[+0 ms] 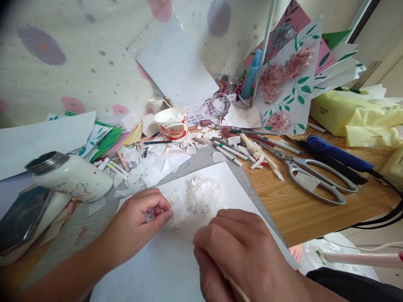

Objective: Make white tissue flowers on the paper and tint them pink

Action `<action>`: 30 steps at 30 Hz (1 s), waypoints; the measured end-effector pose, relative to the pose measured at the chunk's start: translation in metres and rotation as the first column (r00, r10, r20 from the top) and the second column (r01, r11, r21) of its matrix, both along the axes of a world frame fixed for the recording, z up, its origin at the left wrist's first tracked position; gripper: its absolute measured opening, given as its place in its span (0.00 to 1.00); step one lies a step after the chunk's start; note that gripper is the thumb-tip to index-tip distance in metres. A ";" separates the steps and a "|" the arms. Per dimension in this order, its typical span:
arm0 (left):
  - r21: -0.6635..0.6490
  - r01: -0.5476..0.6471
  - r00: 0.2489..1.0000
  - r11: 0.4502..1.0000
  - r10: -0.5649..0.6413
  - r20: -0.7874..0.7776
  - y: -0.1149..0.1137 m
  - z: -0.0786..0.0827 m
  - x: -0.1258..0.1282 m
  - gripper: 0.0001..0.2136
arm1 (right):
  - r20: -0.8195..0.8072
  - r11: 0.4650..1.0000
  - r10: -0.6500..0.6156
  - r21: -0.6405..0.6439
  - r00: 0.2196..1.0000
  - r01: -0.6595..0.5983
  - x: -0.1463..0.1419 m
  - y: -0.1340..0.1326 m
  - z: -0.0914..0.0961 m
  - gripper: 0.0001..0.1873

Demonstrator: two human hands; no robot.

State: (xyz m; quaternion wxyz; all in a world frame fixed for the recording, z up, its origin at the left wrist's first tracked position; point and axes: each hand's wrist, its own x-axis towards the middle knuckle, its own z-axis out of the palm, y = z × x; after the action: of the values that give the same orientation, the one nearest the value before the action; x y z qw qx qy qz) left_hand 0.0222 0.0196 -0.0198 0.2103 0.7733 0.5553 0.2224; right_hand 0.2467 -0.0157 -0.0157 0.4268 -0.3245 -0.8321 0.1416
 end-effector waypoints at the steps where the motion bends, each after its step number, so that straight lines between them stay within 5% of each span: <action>1: 0.022 -0.002 1.000 1.000 0.002 -0.028 0.000 -0.001 0.001 0.07 | -0.019 0.999 -0.005 -0.047 1.000 0.004 0.000 0.000 0.001 0.12; 5: 0.071 0.035 0.993 0.997 -0.027 -0.113 0.000 -0.005 0.002 0.07 | -0.052 0.983 0.034 -0.180 0.998 -0.043 -0.002 0.000 0.003 0.10; 13: 0.128 0.097 0.978 0.987 -0.071 -0.194 -0.003 -0.003 0.001 0.06 | -0.119 0.984 -0.069 -0.173 0.990 0.048 -0.001 0.001 0.005 0.07; 30: 0.218 0.197 0.978 0.956 -0.176 -0.110 -0.009 -0.001 -0.011 0.07 | 0.149 0.955 0.134 -0.282 0.980 -0.087 -0.011 0.005 -0.001 0.12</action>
State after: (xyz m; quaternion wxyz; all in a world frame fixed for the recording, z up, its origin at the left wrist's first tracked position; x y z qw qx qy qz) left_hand 0.0116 0.0107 -0.0207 0.1152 0.8504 0.4596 0.2288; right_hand 0.2355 -0.0104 -0.0163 0.2984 -0.3440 -0.8540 0.2516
